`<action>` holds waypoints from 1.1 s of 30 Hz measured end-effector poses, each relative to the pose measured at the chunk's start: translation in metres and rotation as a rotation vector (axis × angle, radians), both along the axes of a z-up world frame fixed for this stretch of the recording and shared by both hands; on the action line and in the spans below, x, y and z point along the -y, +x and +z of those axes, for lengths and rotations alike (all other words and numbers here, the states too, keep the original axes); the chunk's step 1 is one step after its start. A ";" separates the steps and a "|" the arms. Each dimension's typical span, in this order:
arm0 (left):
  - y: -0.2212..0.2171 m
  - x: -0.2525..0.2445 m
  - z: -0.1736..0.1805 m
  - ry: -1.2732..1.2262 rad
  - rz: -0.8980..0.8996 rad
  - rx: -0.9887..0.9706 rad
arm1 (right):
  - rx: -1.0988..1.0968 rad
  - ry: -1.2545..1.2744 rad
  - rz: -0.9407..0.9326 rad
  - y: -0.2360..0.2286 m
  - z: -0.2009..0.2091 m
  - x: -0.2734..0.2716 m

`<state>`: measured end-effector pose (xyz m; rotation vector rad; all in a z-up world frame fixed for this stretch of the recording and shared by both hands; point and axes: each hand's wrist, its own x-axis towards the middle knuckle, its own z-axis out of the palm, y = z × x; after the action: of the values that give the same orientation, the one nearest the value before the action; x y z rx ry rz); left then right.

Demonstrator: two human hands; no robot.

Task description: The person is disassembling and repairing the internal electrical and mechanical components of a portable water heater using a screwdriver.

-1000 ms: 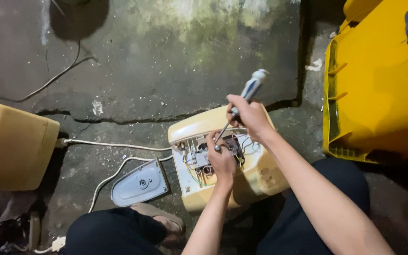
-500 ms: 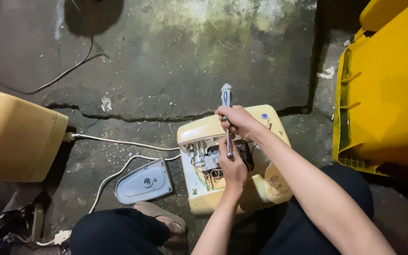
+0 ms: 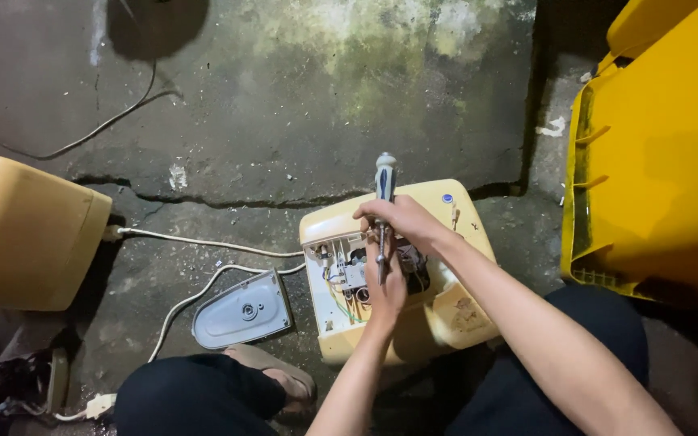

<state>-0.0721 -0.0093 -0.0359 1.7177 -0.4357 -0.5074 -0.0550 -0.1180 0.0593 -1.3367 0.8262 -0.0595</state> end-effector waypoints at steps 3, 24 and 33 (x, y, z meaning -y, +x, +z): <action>-0.004 0.004 0.011 0.005 -0.044 0.004 | 0.094 0.136 -0.145 -0.005 -0.044 -0.003; 0.050 -0.042 0.131 0.397 -0.548 -0.018 | 0.438 0.205 -0.187 -0.007 -0.044 -0.002; 0.052 -0.008 0.076 0.460 -0.437 0.067 | 0.459 0.354 -0.305 -0.002 -0.059 0.012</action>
<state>-0.0200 -0.0015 0.0406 2.0913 -0.7976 -0.9219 -0.0566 -0.1302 0.0004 -0.8106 0.6052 -0.4250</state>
